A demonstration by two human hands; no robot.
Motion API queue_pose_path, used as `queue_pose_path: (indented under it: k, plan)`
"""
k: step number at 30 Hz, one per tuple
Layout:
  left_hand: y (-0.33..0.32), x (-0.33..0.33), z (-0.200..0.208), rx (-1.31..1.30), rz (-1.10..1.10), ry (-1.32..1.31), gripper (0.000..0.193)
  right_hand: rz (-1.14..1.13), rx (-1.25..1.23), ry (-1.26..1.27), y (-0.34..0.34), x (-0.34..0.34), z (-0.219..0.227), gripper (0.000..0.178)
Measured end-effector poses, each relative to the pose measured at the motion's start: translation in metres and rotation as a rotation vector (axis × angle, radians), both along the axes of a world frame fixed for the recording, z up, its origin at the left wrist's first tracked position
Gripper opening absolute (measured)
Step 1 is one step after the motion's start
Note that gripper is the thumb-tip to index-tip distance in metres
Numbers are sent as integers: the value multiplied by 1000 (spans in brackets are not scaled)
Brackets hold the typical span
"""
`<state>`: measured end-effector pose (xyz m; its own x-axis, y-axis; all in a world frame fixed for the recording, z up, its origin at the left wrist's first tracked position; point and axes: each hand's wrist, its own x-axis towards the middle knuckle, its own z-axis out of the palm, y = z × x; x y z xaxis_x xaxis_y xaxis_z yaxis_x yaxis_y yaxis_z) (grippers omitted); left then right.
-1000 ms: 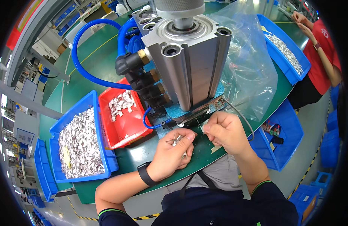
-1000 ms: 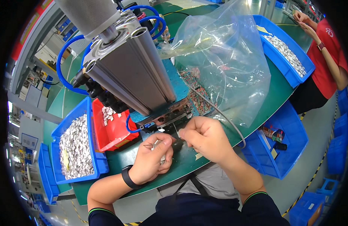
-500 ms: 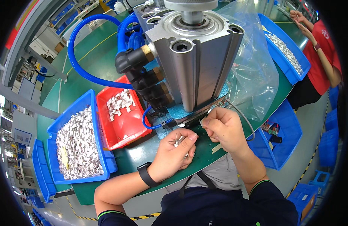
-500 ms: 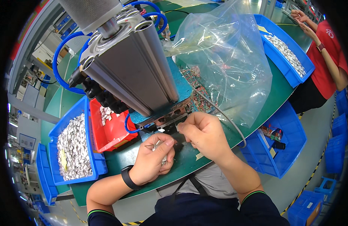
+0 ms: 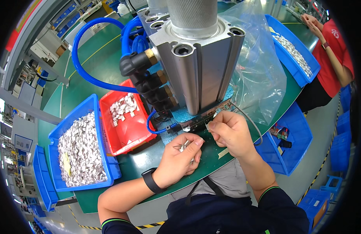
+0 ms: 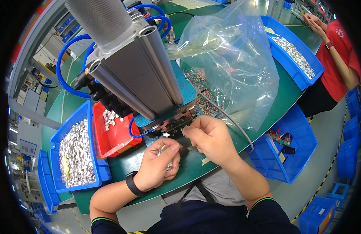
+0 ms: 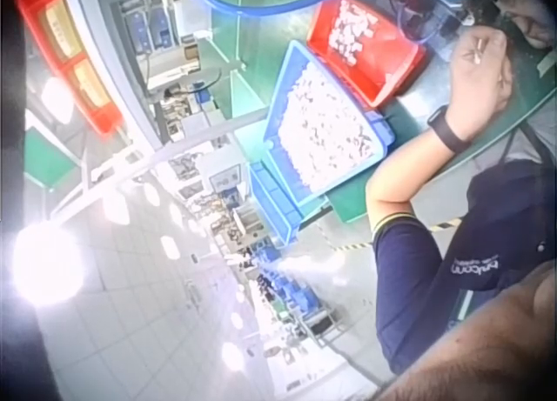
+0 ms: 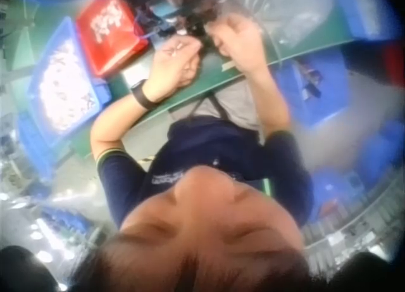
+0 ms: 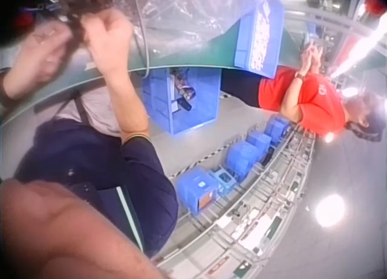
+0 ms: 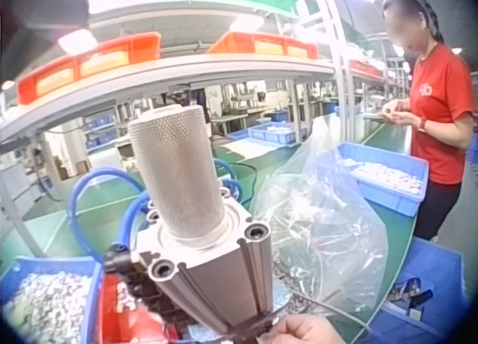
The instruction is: The person picks up a connector and a wire, aligns them, and inserts the wire into the connector. They then place the assembly into a pneumatic press to crimp them together before retrieving more parts from a bin.
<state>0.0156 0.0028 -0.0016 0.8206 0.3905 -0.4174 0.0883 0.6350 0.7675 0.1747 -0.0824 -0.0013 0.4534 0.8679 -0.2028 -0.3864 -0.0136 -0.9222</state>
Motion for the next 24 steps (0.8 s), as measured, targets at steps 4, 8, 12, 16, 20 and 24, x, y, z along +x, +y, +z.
queue_pose_path:
  k: [4, 8, 12, 16, 20, 24]
  plan:
    - [0, 0, 1, -3, -9, 13, 11, 18, 37, -59, -3, 0, -5, 15]
    - [0, 0, 3, -8, -15, 19, 11, 72, 155, -185, -12, -3, -12, 12]
    - [0, -1, 3, -11, -18, 10, 12, 162, 147, -207, -14, -2, -12, 11]
    - [0, -2, 1, -1, -13, -55, 13, 187, 124, -233, -15, -3, -10, 12]
    - [0, -2, -3, -11, 4, -78, 12, 215, 111, -221, -15, -5, -6, 13]
    - [-1, -4, -3, -33, 39, -96, 17, 227, 109, -238, -16, -7, -9, 12]
